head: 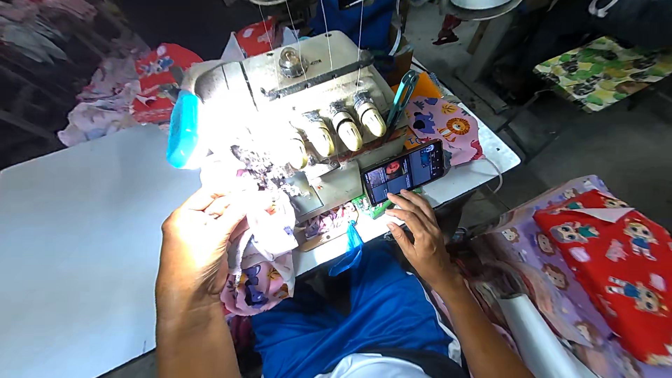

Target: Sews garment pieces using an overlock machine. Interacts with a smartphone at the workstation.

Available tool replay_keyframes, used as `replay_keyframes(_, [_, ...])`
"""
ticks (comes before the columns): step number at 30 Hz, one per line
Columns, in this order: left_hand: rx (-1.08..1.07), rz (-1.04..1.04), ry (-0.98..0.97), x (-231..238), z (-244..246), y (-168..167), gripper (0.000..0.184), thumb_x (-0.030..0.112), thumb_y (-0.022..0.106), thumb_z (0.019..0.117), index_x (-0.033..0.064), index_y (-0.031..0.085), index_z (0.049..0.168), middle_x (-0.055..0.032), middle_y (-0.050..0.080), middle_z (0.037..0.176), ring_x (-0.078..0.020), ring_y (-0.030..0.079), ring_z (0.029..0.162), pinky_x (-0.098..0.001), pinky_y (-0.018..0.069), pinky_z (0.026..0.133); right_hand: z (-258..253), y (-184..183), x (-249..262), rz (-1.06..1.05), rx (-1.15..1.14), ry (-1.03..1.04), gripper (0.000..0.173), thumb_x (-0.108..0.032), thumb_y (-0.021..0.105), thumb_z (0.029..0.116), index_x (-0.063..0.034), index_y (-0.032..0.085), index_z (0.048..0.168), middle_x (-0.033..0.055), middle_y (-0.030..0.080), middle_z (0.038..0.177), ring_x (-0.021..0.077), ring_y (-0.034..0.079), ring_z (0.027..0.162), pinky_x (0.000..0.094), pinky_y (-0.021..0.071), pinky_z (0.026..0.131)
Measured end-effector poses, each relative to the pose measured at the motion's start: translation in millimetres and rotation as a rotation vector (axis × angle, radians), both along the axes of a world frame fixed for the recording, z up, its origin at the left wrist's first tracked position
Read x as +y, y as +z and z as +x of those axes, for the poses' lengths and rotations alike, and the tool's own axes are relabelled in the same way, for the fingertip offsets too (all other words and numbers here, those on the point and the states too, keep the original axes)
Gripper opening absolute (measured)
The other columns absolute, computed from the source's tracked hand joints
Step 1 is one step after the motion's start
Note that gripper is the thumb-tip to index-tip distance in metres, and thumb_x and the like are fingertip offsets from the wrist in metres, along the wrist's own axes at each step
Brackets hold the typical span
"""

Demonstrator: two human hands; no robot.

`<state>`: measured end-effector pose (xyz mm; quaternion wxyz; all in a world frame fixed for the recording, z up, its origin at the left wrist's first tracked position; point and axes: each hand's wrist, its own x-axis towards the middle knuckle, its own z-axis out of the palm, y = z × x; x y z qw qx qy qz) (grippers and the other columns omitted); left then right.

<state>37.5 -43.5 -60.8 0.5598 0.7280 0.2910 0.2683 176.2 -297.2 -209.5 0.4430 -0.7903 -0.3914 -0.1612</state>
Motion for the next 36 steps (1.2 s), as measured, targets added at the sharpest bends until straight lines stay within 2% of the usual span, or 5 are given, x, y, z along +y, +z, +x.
replay_keyframes(10, [0.006, -0.016, -0.004, 1.4, -0.2, -0.1, 0.018, -0.001, 0.063, 0.0969, 0.0128, 0.066, 0.108, 0.0073, 0.075, 0.094, -0.0017, 0.072, 0.082, -0.019, 0.0607, 0.071, -0.2, -3.2, -10.1, -0.001, -0.001, -0.044, 0.023, -0.022, 0.061, 0.1023, -0.0065, 0.077, 0.11, 0.0097, 0.068, 0.133, 0.0301, 0.053, 0.137, 0.0436, 0.0411, 0.116])
replay_keyframes(16, [-0.005, -0.019, -0.017, 2.4, -0.2, -0.2, 0.018, 0.0, 0.063, 0.0974, 0.0135, 0.067, 0.108, 0.0073, 0.075, 0.093, -0.0012, 0.072, 0.08, -0.0181, 0.0601, 0.069, 9.3, 1.7, -16.1, -0.016, 0.002, -0.142, 0.024, -0.02, 0.059, 0.1033, -0.0057, 0.075, 0.113, 0.0109, 0.066, 0.137, 0.0309, 0.053, 0.138, 0.0448, 0.0418, 0.115])
replay_keyframes(28, [-0.004, 0.003, -0.024, 1.7, -0.4, -0.5, 0.019, -0.001, 0.062, 0.0973, 0.0133, 0.067, 0.109, 0.0078, 0.075, 0.095, -0.001, 0.072, 0.081, -0.0181, 0.0603, 0.07, 16.8, 0.3, -14.8, -0.035, 0.005, -0.21, 0.027, -0.022, 0.056, 0.1047, -0.004, 0.074, 0.114, 0.0141, 0.064, 0.138, 0.0335, 0.05, 0.139, 0.0467, 0.0388, 0.117])
replay_keyframes(31, [0.005, -0.004, -0.013, 0.2, 0.2, 0.7, 0.017, 0.0, 0.063, 0.0974, 0.0134, 0.066, 0.108, 0.0075, 0.075, 0.095, -0.001, 0.072, 0.081, -0.0183, 0.0603, 0.07, 14.1, 0.8, -8.6, -0.039, 0.006, -0.185, 0.027, -0.022, 0.057, 0.104, -0.0042, 0.073, 0.115, 0.0136, 0.065, 0.138, 0.0341, 0.051, 0.139, 0.0474, 0.0399, 0.116])
replay_keyframes(36, [0.003, -0.02, 0.003, -0.7, 0.6, 1.5, 0.019, -0.001, 0.062, 0.0972, 0.0128, 0.067, 0.109, 0.0074, 0.075, 0.094, -0.0012, 0.072, 0.081, -0.0181, 0.0603, 0.069, -1.0, 3.5, 7.2, -0.009, 0.008, 0.004, 0.025, -0.023, 0.061, 0.1021, -0.0052, 0.075, 0.114, 0.009, 0.066, 0.137, 0.0303, 0.051, 0.139, 0.0455, 0.0403, 0.116])
